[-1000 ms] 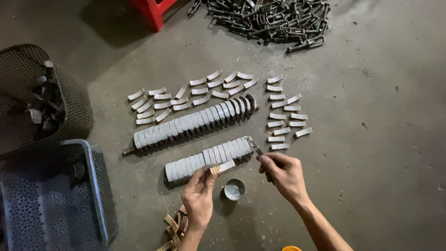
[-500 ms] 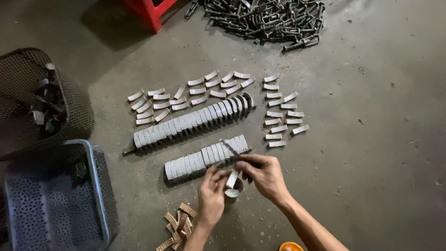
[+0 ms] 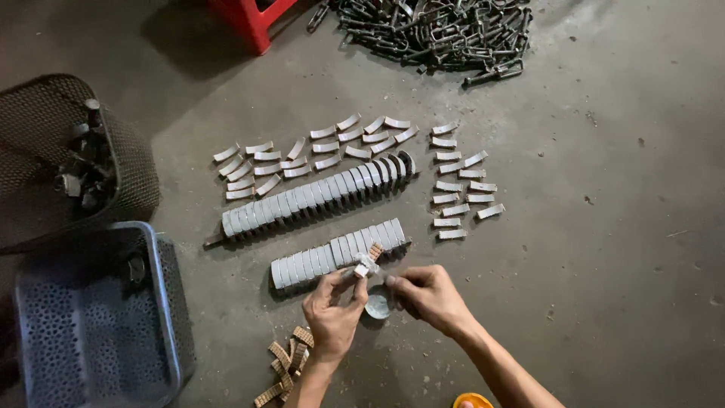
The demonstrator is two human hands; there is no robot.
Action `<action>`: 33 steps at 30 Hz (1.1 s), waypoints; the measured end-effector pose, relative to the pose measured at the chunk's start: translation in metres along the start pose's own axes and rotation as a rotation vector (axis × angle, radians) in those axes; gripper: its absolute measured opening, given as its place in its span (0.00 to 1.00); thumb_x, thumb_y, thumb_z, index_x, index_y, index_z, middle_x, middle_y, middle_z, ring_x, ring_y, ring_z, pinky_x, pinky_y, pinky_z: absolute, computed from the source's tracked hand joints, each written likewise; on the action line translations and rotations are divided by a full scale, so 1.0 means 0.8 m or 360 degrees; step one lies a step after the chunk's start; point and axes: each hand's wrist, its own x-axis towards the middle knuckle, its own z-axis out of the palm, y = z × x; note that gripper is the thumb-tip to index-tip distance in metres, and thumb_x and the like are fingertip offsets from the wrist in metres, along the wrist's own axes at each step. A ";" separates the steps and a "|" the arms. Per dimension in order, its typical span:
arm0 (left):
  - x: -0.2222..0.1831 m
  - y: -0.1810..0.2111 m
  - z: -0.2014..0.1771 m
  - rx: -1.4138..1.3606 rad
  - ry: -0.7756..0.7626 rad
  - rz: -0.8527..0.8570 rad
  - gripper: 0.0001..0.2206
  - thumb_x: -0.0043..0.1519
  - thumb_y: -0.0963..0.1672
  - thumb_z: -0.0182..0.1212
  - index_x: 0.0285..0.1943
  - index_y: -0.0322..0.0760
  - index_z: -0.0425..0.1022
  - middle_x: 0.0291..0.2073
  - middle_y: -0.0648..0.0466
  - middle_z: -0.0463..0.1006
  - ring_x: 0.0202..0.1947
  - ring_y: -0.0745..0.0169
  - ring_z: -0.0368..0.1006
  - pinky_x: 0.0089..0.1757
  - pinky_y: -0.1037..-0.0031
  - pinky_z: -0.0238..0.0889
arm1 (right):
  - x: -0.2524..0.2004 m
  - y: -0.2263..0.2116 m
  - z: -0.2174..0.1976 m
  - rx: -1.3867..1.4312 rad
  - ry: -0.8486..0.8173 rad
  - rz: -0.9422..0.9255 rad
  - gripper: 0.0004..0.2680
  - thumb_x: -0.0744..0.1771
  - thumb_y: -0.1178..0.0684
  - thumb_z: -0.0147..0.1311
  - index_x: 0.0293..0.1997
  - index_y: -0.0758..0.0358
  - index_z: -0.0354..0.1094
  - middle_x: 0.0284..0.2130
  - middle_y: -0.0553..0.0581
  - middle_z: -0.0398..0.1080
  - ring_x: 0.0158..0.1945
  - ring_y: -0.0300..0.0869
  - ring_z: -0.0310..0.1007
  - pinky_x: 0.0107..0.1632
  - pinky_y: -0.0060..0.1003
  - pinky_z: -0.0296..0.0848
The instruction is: Applying grease to small curved metal components using a small spatula while sitting on the floor.
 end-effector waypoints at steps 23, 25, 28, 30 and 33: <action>-0.007 0.005 0.000 0.0456 0.0001 0.0287 0.13 0.50 0.36 0.73 0.41 0.32 0.74 0.43 0.45 0.85 0.36 0.59 0.84 0.36 0.76 0.84 | 0.009 0.031 -0.007 -0.0667 0.0484 -0.0662 0.07 0.65 0.53 0.60 0.37 0.62 0.83 0.15 0.53 0.78 0.13 0.33 0.65 0.14 0.28 0.61; -0.008 0.008 0.002 0.0426 -0.0012 0.0217 0.13 0.49 0.36 0.72 0.40 0.32 0.74 0.43 0.46 0.85 0.34 0.61 0.84 0.35 0.76 0.82 | 0.013 0.028 -0.013 -0.0647 0.0501 -0.0564 0.07 0.65 0.51 0.60 0.37 0.61 0.83 0.15 0.53 0.78 0.13 0.34 0.66 0.15 0.29 0.61; -0.018 -0.014 0.004 0.0365 0.0006 0.0273 0.14 0.54 0.38 0.71 0.48 0.35 0.76 0.34 0.52 0.85 0.27 0.68 0.81 0.26 0.82 0.80 | 0.017 0.025 -0.025 -0.0371 0.0522 -0.0244 0.07 0.65 0.52 0.61 0.37 0.62 0.85 0.16 0.53 0.76 0.17 0.35 0.64 0.20 0.29 0.61; -0.016 -0.019 0.005 0.0644 0.0048 0.0151 0.12 0.57 0.40 0.71 0.48 0.34 0.77 0.33 0.53 0.85 0.22 0.68 0.79 0.23 0.81 0.77 | 0.017 0.023 -0.041 0.0249 0.0496 -0.0036 0.09 0.67 0.55 0.59 0.33 0.72 0.80 0.16 0.59 0.72 0.15 0.38 0.60 0.17 0.31 0.56; 0.018 0.018 -0.004 0.0397 -0.0042 -0.0268 0.14 0.53 0.37 0.69 0.47 0.31 0.75 0.38 0.51 0.85 0.35 0.64 0.83 0.38 0.77 0.81 | 0.038 0.087 -0.051 0.0476 0.0450 -0.0029 0.08 0.67 0.56 0.58 0.34 0.72 0.80 0.17 0.57 0.71 0.15 0.37 0.60 0.19 0.30 0.57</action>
